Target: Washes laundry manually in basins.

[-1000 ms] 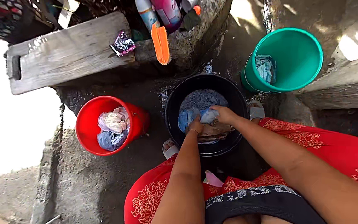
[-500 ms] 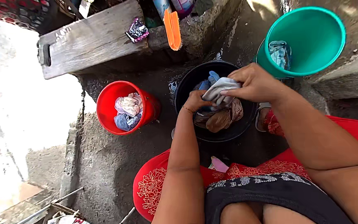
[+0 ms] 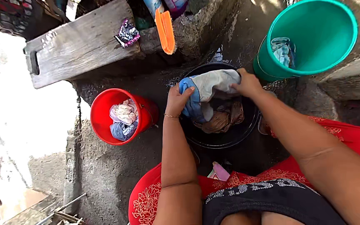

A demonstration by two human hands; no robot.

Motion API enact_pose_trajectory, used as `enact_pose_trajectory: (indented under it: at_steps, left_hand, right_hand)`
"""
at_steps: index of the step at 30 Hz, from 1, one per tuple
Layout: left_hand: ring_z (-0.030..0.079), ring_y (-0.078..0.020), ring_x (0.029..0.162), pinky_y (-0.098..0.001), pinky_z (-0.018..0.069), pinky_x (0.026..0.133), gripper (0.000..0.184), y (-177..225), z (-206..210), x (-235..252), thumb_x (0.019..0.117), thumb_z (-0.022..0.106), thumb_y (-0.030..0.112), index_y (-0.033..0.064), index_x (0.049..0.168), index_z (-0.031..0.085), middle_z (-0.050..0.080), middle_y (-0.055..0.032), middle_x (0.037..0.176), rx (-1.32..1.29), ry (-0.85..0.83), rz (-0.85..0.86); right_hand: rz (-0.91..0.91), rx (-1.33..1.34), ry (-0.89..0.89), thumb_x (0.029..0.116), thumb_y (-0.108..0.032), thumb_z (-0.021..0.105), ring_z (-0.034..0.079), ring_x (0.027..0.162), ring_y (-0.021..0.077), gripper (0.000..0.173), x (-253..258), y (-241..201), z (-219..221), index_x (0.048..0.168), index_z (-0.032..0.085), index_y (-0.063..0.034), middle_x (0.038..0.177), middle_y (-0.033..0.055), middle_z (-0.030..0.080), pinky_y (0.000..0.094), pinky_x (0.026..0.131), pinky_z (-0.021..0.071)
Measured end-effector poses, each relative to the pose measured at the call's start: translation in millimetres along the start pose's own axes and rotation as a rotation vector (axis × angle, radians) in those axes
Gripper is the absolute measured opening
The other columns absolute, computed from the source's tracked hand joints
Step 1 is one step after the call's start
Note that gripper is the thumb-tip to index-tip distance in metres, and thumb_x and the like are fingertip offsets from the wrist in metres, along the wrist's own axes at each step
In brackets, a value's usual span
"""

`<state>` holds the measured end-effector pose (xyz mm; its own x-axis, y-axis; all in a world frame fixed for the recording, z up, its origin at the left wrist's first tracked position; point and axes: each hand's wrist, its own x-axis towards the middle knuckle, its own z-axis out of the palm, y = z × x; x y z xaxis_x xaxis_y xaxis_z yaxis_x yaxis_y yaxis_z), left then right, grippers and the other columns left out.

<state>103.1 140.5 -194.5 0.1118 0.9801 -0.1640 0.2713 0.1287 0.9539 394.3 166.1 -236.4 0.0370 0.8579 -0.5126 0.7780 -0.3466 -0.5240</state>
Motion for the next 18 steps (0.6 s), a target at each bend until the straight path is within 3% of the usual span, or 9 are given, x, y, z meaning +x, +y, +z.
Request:
enact_pose_trajectory:
  at_steps: [2,4,6,7,9,10,12,15,18]
  left_hand:
    - [0.066,-0.0409,0.112,-0.0602,0.0511,0.100,0.058,-17,12,16,0.0942,0.074,0.034,-0.0047,0.135,0.057,0.067,-0.0289,0.118,0.476,-0.080,-0.310]
    - [0.051,-0.0566,0.128,-0.0718,0.0437,0.103,0.092,-51,40,24,0.0871,0.082,0.039,0.0009,0.156,0.034,0.048,-0.0382,0.143,0.617,-0.125,-0.466]
    - [0.033,-0.0603,0.142,-0.0764,0.0384,0.105,0.107,-91,70,25,0.0848,0.084,0.040,0.0158,0.166,0.018,0.018,-0.0338,0.164,0.666,-0.198,-0.485]
    - [0.015,-0.0579,0.150,-0.0801,0.0297,0.108,0.104,-109,81,29,0.0873,0.081,0.043,0.0241,0.166,0.016,0.001,-0.0260,0.170,0.697,-0.279,-0.511]
    - [-0.013,-0.0505,0.155,-0.0825,0.0133,0.112,0.094,-142,92,37,0.0953,0.066,0.055,0.0326,0.167,0.009,-0.022,-0.0137,0.170,0.803,-0.443,-0.584]
    - [-0.020,-0.0468,0.154,-0.0814,0.0076,0.113,0.093,-157,96,40,0.0971,0.060,0.060,0.0321,0.167,0.004,-0.027,-0.0106,0.169,0.846,-0.487,-0.603]
    - [-0.023,-0.0416,0.155,-0.0765,0.0014,0.117,0.097,-183,104,41,0.0968,0.055,0.065,0.0284,0.167,-0.001,-0.028,-0.0100,0.169,0.888,-0.518,-0.607]
    - [-0.017,-0.0389,0.157,-0.0706,-0.0035,0.120,0.094,-200,112,47,0.0993,0.050,0.064,0.0249,0.166,-0.003,-0.019,-0.0126,0.171,0.934,-0.543,-0.653]
    - [-0.010,-0.0403,0.158,-0.0713,-0.0023,0.120,0.088,-207,117,49,0.1009,0.048,0.062,0.0233,0.167,0.004,-0.002,-0.0145,0.173,0.959,-0.518,-0.655]
  right_hand:
    - [-0.074,-0.107,0.012,0.0935,-0.033,0.073,0.057,0.124,0.0528,0.071,18,20,40,0.154,0.044,-0.0102,0.138,0.0285,0.059,0.0759,0.094,0.0444]
    - [-0.233,-0.182,-0.053,0.0926,-0.035,0.076,0.038,0.145,0.0479,0.081,37,38,77,0.161,0.036,-0.0197,0.164,0.0196,0.034,0.0762,0.105,0.0343]
    - [-0.315,-0.262,-0.186,0.0913,-0.044,0.076,0.010,0.157,0.0476,0.086,52,51,110,0.163,0.031,-0.0310,0.173,0.0145,0.010,0.0840,0.111,0.0150]
    - [-0.312,-0.304,-0.263,0.0921,-0.047,0.074,-0.004,0.157,0.0475,0.084,59,55,122,0.163,0.031,-0.0349,0.174,0.0114,0.001,0.0862,0.110,0.0064]
    - [-0.262,-0.409,-0.386,0.0992,-0.052,0.061,-0.017,0.156,0.0447,0.076,70,61,139,0.164,0.022,-0.0411,0.174,0.0047,-0.011,0.0850,0.111,0.0049]
    - [-0.249,-0.446,-0.423,0.1028,-0.053,0.054,-0.020,0.156,0.0434,0.072,73,63,144,0.164,0.018,-0.0423,0.173,0.0038,-0.015,0.0846,0.111,0.0053]
    - [-0.274,-0.456,-0.426,0.1069,-0.049,0.045,-0.019,0.157,0.0404,0.063,80,73,150,0.164,0.020,-0.0429,0.174,0.0017,-0.012,0.0837,0.111,0.0048]
    - [-0.333,-0.462,-0.412,0.1088,-0.043,0.043,-0.009,0.159,0.0393,0.054,92,82,152,0.162,0.030,-0.0420,0.175,-0.0006,-0.002,0.0802,0.114,0.0089]
    - [-0.333,-0.496,-0.415,0.1090,-0.035,0.043,0.007,0.158,0.0431,0.054,97,82,155,0.162,0.032,-0.0388,0.175,0.0030,0.005,0.0801,0.113,0.0120]
